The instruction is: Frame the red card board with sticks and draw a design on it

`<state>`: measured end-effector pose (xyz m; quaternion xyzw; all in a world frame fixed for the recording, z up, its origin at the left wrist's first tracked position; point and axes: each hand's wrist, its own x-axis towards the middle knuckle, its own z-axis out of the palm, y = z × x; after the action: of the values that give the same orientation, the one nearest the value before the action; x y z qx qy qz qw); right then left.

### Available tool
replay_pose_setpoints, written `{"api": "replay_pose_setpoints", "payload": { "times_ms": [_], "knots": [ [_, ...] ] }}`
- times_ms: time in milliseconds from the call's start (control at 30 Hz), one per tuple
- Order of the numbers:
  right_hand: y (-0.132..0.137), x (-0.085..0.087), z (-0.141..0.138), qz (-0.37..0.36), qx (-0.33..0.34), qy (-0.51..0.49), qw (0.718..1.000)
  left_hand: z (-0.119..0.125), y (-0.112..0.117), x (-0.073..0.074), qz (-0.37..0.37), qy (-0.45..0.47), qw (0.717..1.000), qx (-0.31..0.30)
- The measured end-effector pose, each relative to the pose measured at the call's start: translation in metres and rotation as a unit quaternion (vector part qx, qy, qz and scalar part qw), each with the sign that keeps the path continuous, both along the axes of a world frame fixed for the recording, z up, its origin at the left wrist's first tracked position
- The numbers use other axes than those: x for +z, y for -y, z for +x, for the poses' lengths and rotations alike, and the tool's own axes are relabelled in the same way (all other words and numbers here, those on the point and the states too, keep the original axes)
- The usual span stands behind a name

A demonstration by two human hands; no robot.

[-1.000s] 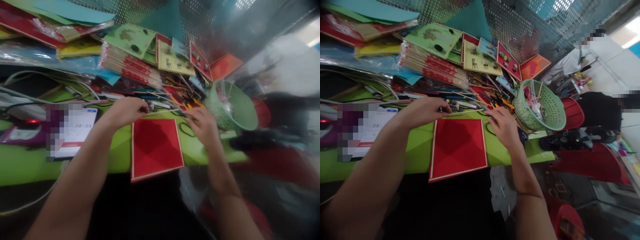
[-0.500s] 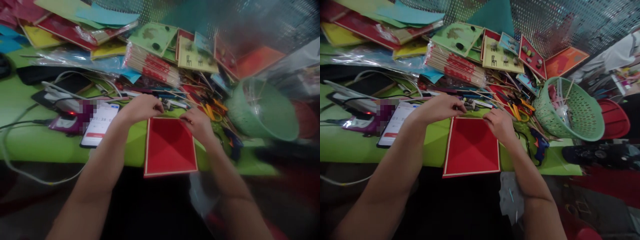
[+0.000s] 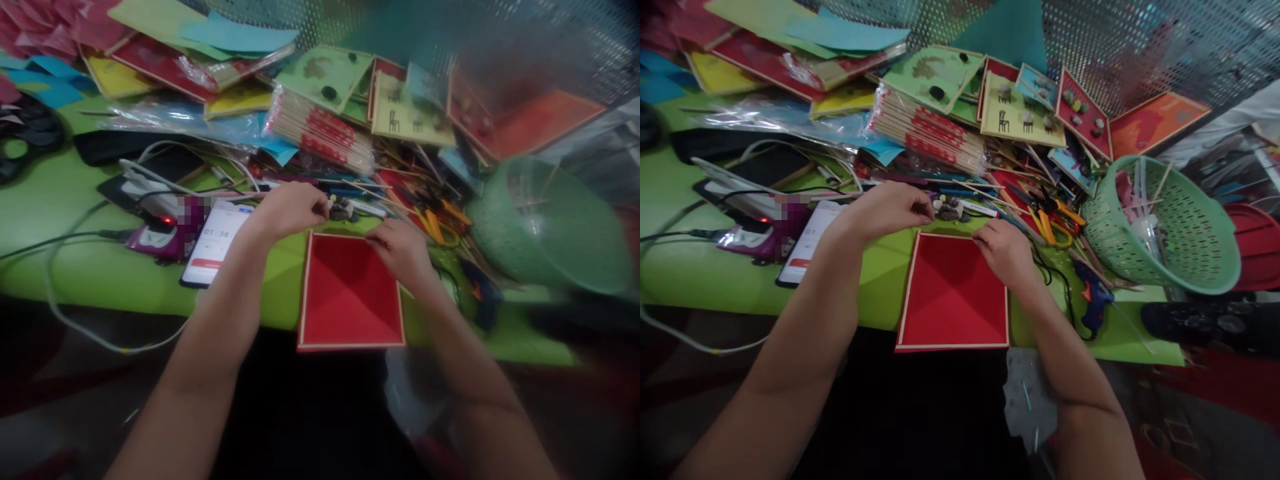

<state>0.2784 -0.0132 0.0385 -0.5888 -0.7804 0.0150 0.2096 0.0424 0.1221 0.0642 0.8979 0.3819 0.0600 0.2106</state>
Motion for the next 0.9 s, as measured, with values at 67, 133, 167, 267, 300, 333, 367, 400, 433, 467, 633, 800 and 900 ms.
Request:
{"api": "replay_pose_setpoints", "payload": {
  "times_ms": [67,133,167,267,300,333,367,400,433,467,633,800,900],
  "knots": [
    [-0.0003,0.0003,-0.0007,-0.001,0.001,0.004,1.000,0.0003,0.0004,-0.0010,0.010,-0.010,1.000,-0.003],
    [-0.0003,-0.0001,-0.0011,-0.001,0.002,0.007,1.000,0.0006,0.0008,-0.0025,0.017,-0.014,1.000,-0.012],
    [-0.0003,-0.0005,-0.0011,-0.001,0.003,0.007,1.000,0.0008,0.0011,-0.0033,0.019,-0.014,1.000,-0.019],
    [-0.0006,-0.0026,-0.0011,-0.003,-0.001,0.001,1.000,0.0022,0.0019,-0.0056,0.023,-0.022,0.999,-0.038],
    [-0.0009,-0.0033,-0.0010,-0.004,-0.002,-0.002,1.000,0.0028,0.0022,-0.0062,0.024,-0.029,0.998,-0.042],
    [-0.0012,-0.0040,-0.0010,-0.005,-0.002,-0.004,1.000,0.0034,0.0026,-0.0066,0.024,-0.036,0.998,-0.044],
    [-0.0016,-0.0045,-0.0009,-0.006,-0.003,-0.004,1.000,0.0041,0.0029,-0.0070,0.023,-0.044,0.998,-0.046],
    [-0.0021,-0.0049,-0.0009,-0.006,-0.003,-0.004,1.000,0.0047,0.0033,-0.0073,0.023,-0.051,0.997,-0.046],
    [-0.0025,-0.0051,-0.0009,-0.007,-0.003,-0.003,1.000,0.0054,0.0036,-0.0075,0.023,-0.057,0.997,-0.046],
    [-0.0029,-0.0052,-0.0010,-0.007,-0.004,-0.003,1.000,0.0060,0.0039,-0.0078,0.023,-0.062,0.997,-0.046],
    [-0.0038,-0.0041,-0.0017,-0.007,-0.007,0.006,1.000,0.0082,0.0046,-0.0090,0.019,-0.060,0.997,-0.044],
    [-0.0035,-0.0017,-0.0015,-0.020,-0.005,0.012,1.000,0.0092,0.0061,-0.0077,0.018,-0.066,0.997,-0.045],
    [-0.0034,-0.0003,-0.0011,-0.027,-0.006,0.014,1.000,0.0094,0.0069,-0.0072,0.022,-0.071,0.996,-0.044]
  ]
}}
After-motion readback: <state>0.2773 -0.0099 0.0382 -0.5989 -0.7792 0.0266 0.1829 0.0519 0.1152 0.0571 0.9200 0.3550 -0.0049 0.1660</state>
